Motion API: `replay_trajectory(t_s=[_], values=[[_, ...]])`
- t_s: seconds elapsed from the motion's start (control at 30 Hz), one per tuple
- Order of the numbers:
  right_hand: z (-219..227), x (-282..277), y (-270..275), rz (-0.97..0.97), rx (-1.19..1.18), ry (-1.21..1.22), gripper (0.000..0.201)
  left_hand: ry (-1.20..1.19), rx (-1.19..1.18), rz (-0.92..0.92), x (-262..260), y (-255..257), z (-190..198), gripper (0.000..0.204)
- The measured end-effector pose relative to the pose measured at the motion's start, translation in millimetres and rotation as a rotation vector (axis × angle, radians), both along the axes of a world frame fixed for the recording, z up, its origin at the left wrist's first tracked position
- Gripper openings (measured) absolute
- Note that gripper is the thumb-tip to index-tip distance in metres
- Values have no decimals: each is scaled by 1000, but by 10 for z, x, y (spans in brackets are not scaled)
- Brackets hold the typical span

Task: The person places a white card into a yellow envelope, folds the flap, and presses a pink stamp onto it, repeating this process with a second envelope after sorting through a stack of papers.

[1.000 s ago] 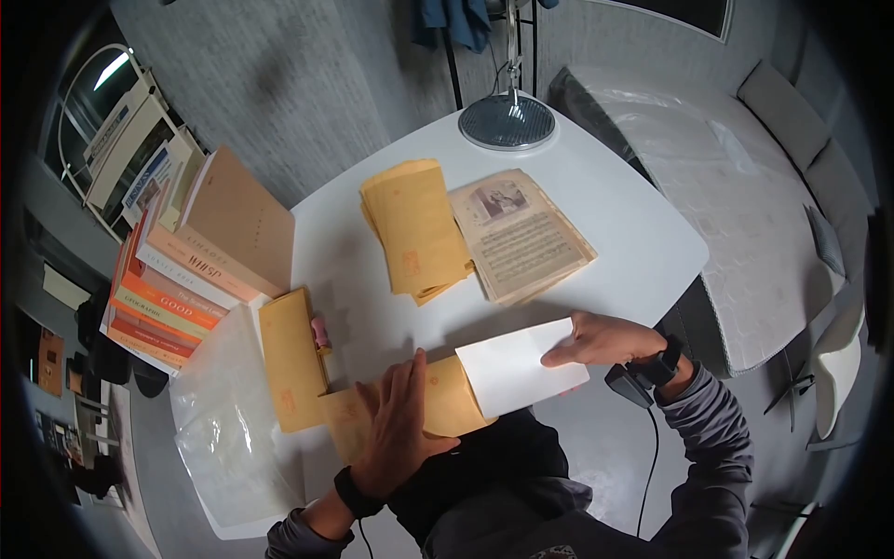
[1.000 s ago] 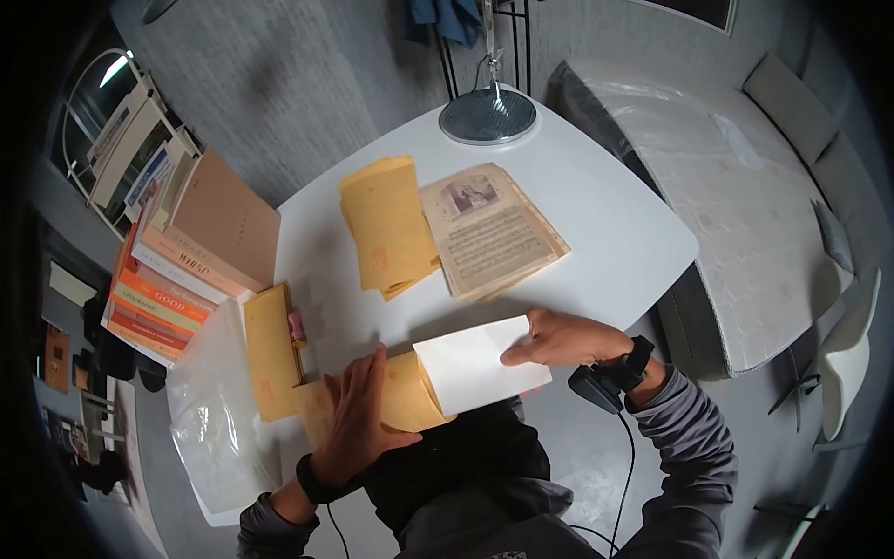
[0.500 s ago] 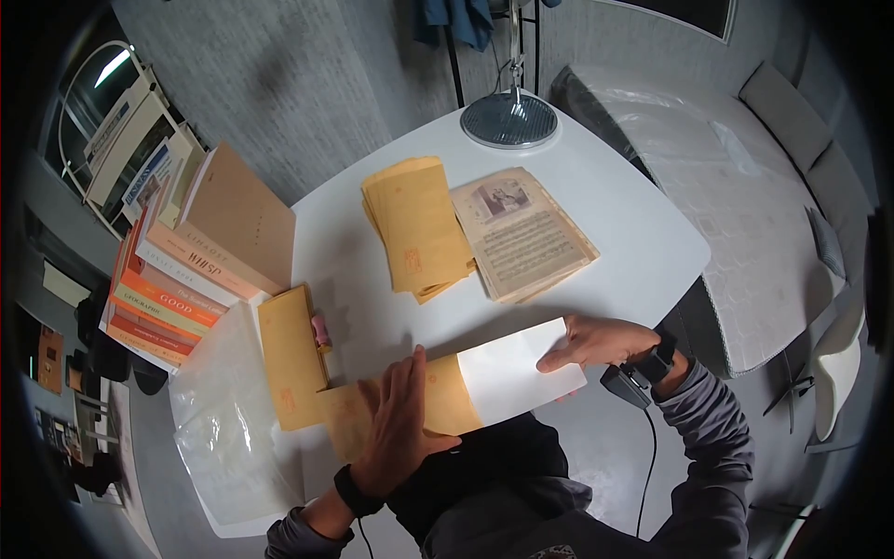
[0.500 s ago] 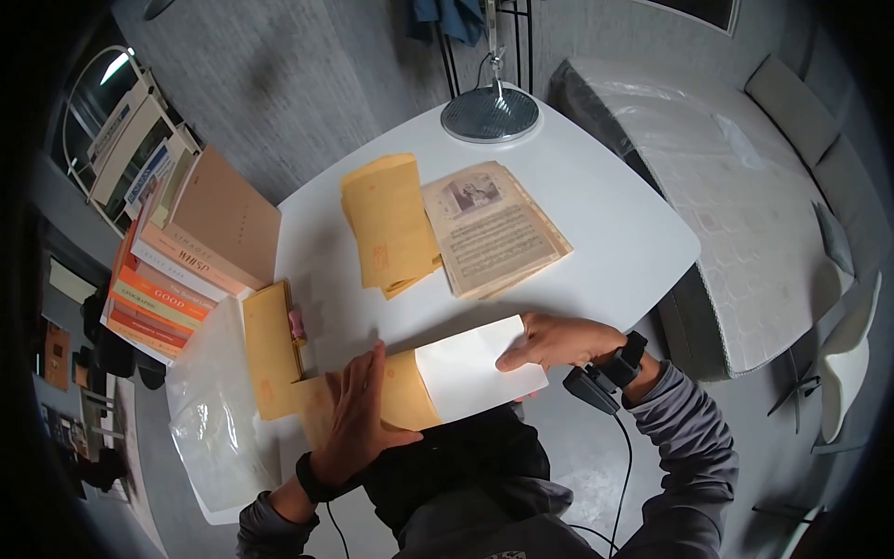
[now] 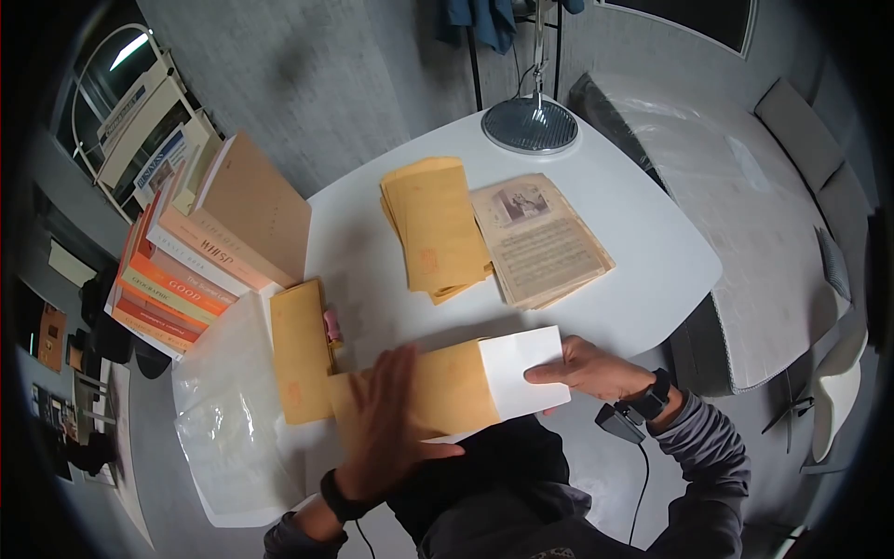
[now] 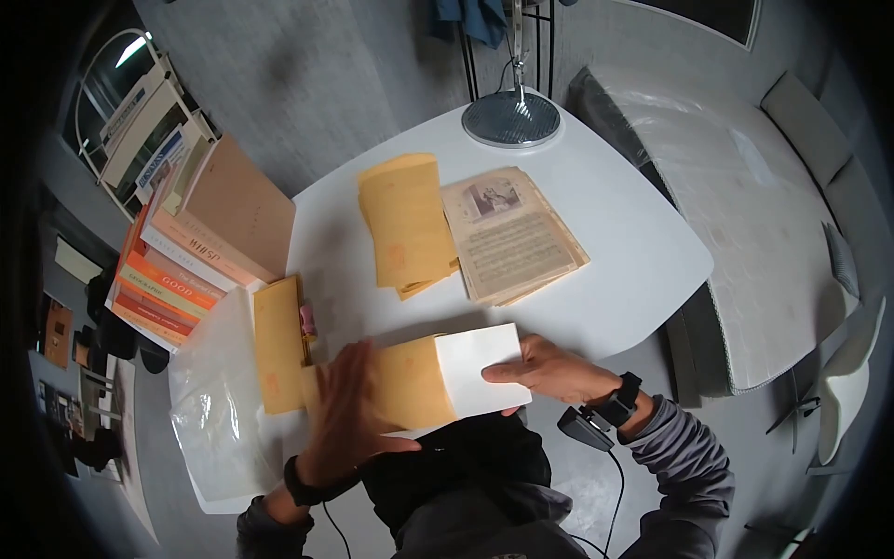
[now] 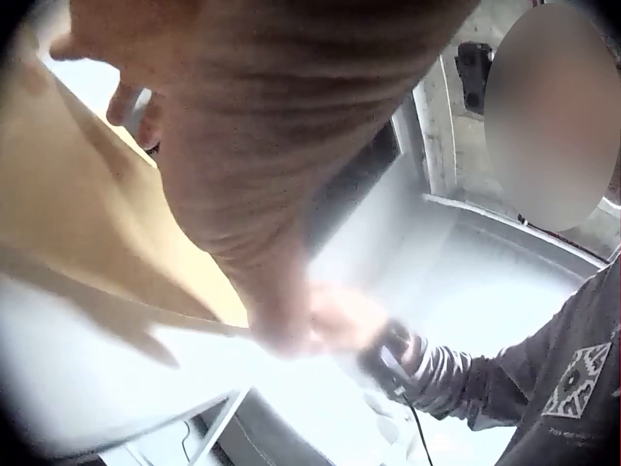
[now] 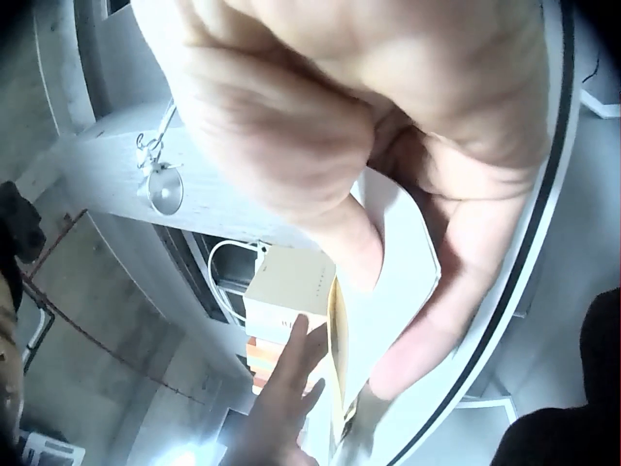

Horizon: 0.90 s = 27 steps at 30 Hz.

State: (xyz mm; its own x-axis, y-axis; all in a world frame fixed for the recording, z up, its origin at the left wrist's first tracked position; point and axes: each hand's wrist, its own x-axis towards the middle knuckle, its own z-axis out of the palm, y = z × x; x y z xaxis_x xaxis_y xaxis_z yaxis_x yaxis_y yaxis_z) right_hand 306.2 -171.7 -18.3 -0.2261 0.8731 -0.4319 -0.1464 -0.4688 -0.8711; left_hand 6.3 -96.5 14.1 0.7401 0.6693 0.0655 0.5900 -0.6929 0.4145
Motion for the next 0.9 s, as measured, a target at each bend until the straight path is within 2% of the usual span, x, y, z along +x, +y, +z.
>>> replay_trajectory(t_s=[0.03, 0.13, 0.2, 0.23, 0.3, 0.33, 0.4, 0.43, 0.5, 0.6, 0.7, 0.9], values=[[-2, 37, -12, -1, 3, 26, 39, 1, 41, 20, -80, 32, 58, 135], [-1, 103, -28, 0, 13, 67, 40, 320, 106, 31, -277, 102, 199, 131], [7, 110, 22, 16, 22, 45, 43, 170, -26, 6, -323, 142, 168, 128], [26, 90, 47, 38, 67, -42, 42, 92, -89, -8, -331, 164, 141, 126], [81, 19, 79, 74, 151, -214, 41, 31, -126, 8, -279, 150, 97, 125], [139, -9, 76, 80, 124, -197, 40, 0, -145, 13, -246, 137, 86, 124], [253, -38, 64, 90, 72, -163, 38, 98, -33, -4, -210, 113, 115, 125], [242, -20, 52, 56, 74, -233, 36, 148, 21, -10, -203, 102, 126, 125], [161, 45, 16, -9, 77, -370, 32, 208, 58, 30, -204, 85, 117, 127], [26, 72, -65, -136, 182, -354, 24, 218, 65, 37, -209, 69, 65, 129], [62, -45, -66, -210, 332, -669, 18, 189, 49, 27, -176, 63, -12, 131], [123, -172, 53, -92, 247, -608, 20, 137, 76, 2, -54, 21, -98, 133]])
